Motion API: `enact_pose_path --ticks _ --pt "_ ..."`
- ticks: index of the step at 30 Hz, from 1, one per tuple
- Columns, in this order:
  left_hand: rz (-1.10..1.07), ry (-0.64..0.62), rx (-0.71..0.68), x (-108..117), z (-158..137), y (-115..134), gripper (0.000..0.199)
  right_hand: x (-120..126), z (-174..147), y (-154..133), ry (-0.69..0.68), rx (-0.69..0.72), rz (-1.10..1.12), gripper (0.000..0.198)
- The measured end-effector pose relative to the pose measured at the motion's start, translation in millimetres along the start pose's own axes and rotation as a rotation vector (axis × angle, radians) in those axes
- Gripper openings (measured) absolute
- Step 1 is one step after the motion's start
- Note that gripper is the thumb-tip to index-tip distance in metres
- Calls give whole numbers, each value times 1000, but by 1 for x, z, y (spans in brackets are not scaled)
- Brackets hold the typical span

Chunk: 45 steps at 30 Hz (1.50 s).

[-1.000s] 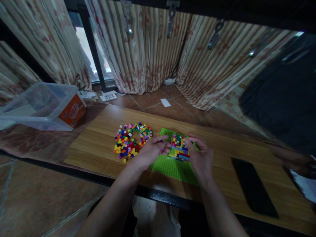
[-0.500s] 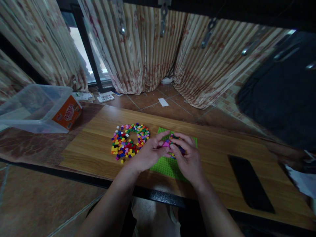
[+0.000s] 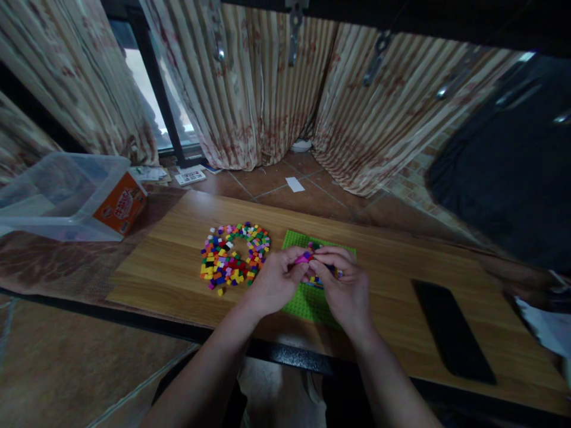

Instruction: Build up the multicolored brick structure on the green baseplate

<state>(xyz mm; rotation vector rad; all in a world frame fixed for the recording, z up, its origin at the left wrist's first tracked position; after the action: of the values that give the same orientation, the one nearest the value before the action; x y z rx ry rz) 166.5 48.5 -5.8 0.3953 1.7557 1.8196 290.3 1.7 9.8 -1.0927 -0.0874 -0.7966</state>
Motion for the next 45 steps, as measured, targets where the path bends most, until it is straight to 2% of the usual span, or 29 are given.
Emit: enact_pose_path --ticks 9,13,18,22,29,36,45 --pt "-60 55 52 -2 -1 2 10 2 -2 -5 76 42 -57 6" --pt "-137 57 101 -2 0 -2 8 5 0 -4 26 36 -55 8" --pt "-93 213 170 18 2 -15 5 23 7 14 34 40 -160 13" --pt "42 267 167 31 2 -21 6 27 9 27 -58 68 -238 12" --pt "88 258 173 26 3 -24 5 15 5 25 -128 76 -274 10" --pt "59 240 186 23 4 -26 3 9 7 27 -106 33 -271 9" --pt "163 211 157 24 2 -27 8 8 7 30 -67 -3 -255 9"
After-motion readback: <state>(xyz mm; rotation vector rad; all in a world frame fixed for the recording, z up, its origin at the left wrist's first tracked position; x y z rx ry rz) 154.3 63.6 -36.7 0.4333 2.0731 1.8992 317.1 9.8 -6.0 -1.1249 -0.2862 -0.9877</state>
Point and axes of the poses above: each hand's wrist, its own z-axis towards the middle knuckle, its own x-axis out of the back of the hand, y = z × x, the point moved 6 cm from there along z, towards the middle knuckle, and after that the axes turned 6 degrees about -z, right-handed, at the moved point
